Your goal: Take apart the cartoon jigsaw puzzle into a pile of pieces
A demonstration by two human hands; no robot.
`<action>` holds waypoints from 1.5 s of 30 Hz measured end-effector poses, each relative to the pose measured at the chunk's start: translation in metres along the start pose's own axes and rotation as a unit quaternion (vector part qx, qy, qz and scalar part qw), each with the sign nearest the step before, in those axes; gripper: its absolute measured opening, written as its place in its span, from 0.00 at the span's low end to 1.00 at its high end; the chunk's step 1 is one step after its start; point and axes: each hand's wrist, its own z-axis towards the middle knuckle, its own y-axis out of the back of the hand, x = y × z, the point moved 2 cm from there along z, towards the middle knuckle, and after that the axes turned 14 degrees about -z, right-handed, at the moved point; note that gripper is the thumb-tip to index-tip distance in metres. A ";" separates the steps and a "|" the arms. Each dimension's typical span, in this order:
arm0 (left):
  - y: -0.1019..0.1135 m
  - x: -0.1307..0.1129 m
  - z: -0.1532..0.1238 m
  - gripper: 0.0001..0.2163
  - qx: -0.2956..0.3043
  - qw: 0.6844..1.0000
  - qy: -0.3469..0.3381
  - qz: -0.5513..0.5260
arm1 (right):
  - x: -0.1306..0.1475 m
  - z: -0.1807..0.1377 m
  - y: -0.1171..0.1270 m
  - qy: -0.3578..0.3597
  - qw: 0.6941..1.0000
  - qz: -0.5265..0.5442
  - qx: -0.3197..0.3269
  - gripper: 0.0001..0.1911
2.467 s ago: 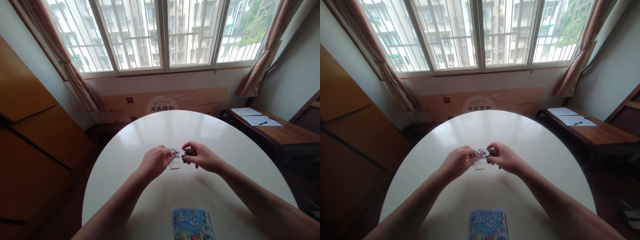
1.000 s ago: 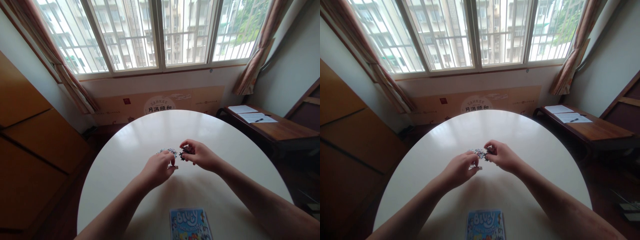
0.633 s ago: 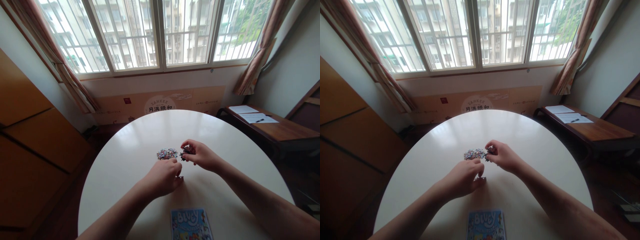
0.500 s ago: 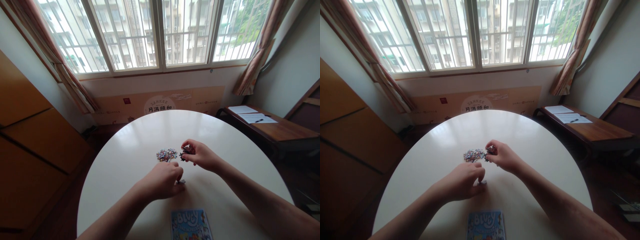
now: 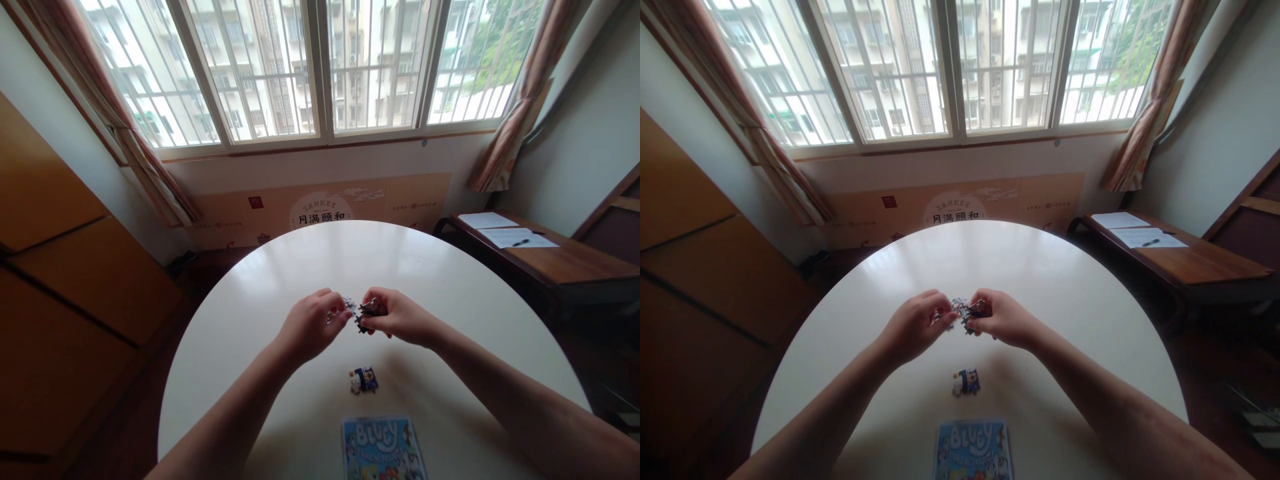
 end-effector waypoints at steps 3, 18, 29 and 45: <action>-0.004 0.001 0.000 0.05 -0.011 0.999 -0.010 -0.033 | 0.000 0.000 -0.005 0.008 1.000 0.003 0.012 0.08; -0.010 0.009 0.001 0.09 0.000 0.995 -0.010 -0.103 | 0.004 0.002 -0.004 -0.016 0.993 0.115 0.027 0.18; -0.009 0.009 0.002 0.10 0.009 0.994 -0.010 -0.111 | 0.005 0.001 -0.005 -0.043 0.987 0.150 0.022 0.23; -0.010 0.006 0.001 0.09 0.020 0.996 -0.006 -0.087 | 0.001 0.002 -0.010 -0.056 0.982 0.183 -0.001 0.22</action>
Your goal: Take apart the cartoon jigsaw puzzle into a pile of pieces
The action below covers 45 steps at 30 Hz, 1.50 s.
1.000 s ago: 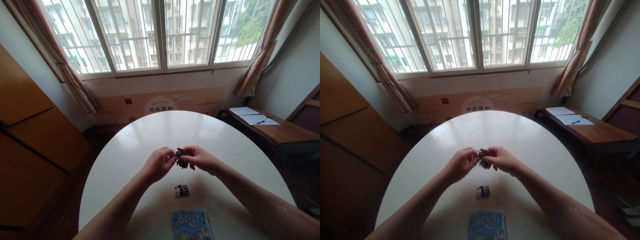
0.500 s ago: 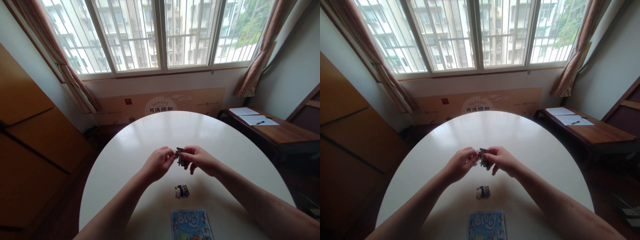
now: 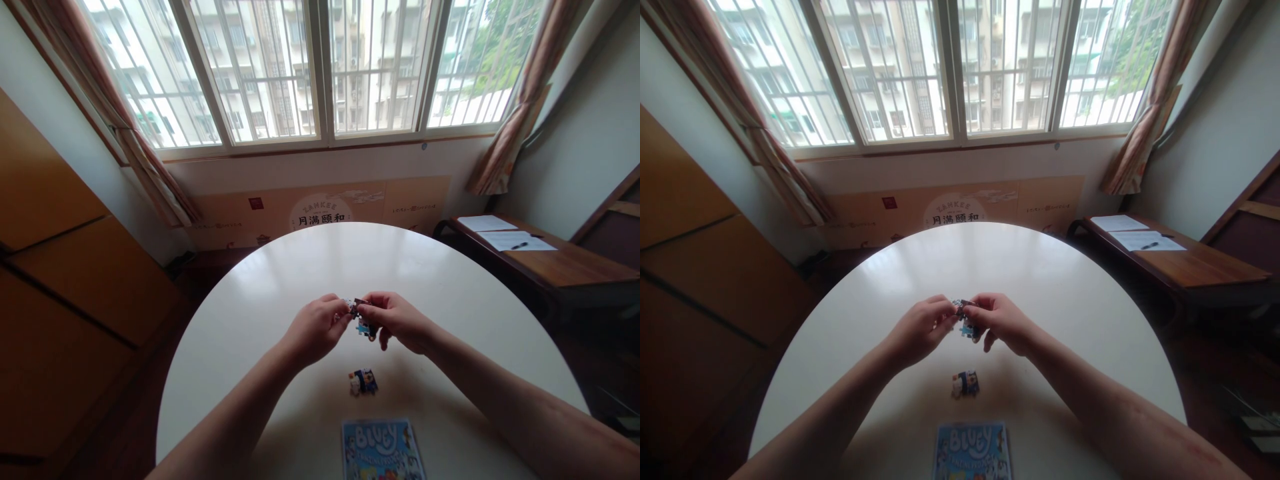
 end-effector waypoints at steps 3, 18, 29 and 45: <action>0.001 0.002 0.002 0.10 -0.002 1.000 0.011 -0.028 | 0.001 0.000 0.000 0.028 1.000 -0.001 -0.013 0.22; -0.001 0.003 0.005 0.13 0.044 0.938 0.182 -0.293 | 0.003 -0.002 0.000 0.109 0.993 -0.040 -0.034 0.20; 0.004 0.022 0.008 0.13 -0.005 0.958 0.193 -0.211 | 0.012 -0.005 0.004 0.125 0.988 -0.055 -0.067 0.21; 0.028 0.048 0.011 0.11 -0.077 0.973 0.210 0.061 | 0.015 -0.004 0.010 0.116 0.989 -0.046 -0.082 0.21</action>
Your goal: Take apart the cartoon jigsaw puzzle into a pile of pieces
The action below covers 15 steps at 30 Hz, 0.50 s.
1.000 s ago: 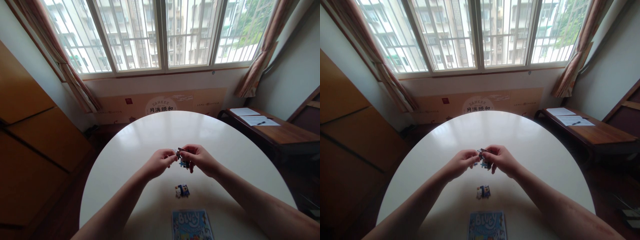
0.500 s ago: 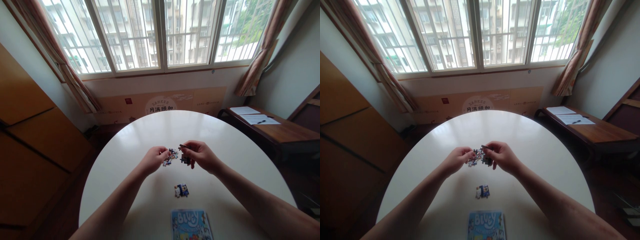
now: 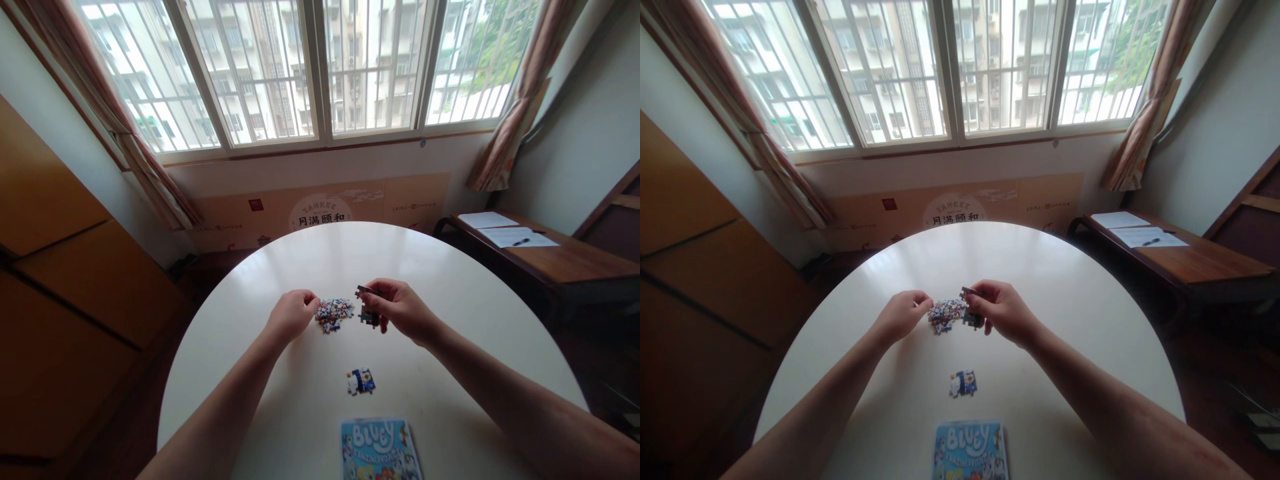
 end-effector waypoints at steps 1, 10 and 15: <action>0.002 -0.001 0.000 0.11 -0.014 1.000 -0.006 0.009 | 0.000 0.000 0.000 -0.001 1.000 0.000 0.003 0.20; -0.003 -0.033 -0.022 0.13 -0.011 0.983 -0.154 -0.096 | -0.008 -0.001 -0.009 -0.060 0.993 -0.046 0.096 0.19; -0.016 -0.042 -0.031 0.12 0.053 0.979 -0.151 -0.130 | -0.012 -0.002 -0.014 -0.045 0.991 -0.061 0.108 0.20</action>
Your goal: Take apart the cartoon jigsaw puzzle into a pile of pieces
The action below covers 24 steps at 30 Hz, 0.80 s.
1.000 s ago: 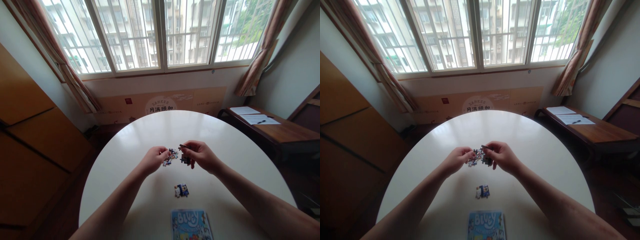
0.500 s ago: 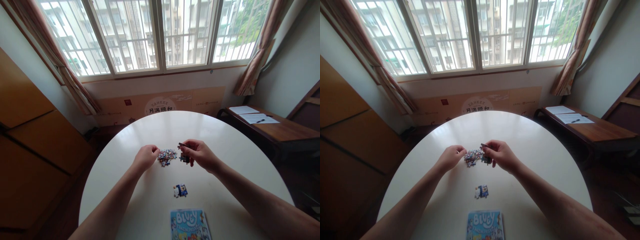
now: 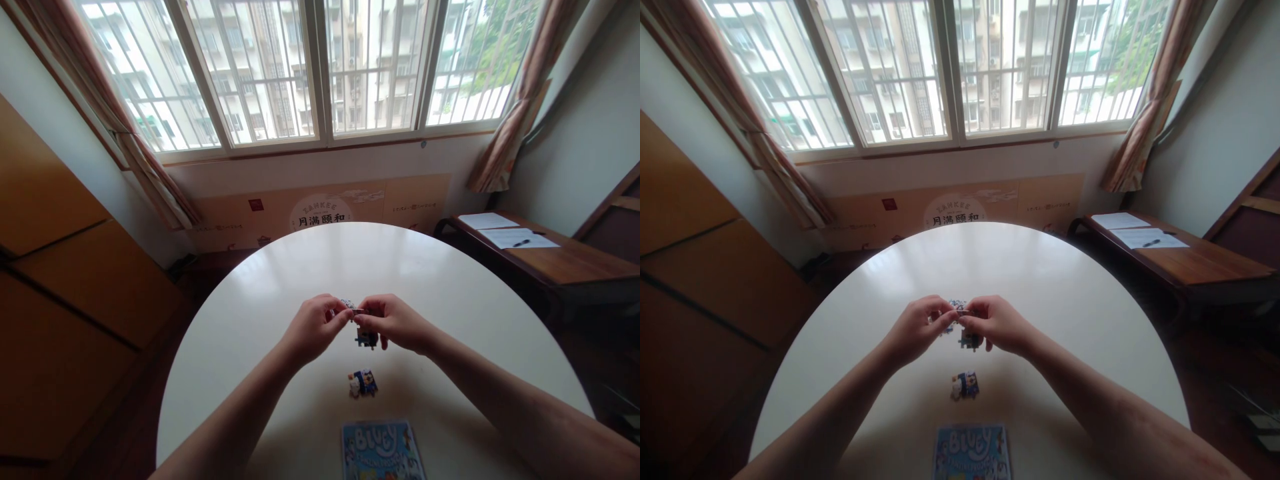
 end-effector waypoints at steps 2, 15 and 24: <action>-0.002 0.000 0.000 0.11 0.005 1.000 -0.001 -0.006 | 0.000 0.000 -0.001 0.009 1.000 -0.004 0.005 0.21; 0.004 0.019 0.007 0.11 -0.031 0.994 0.037 0.096 | -0.001 0.004 0.010 0.010 0.996 0.036 -0.076 0.20; -0.002 0.025 0.015 0.08 -0.048 0.967 0.045 0.246 | 0.000 0.005 0.008 0.013 0.999 0.026 -0.038 0.18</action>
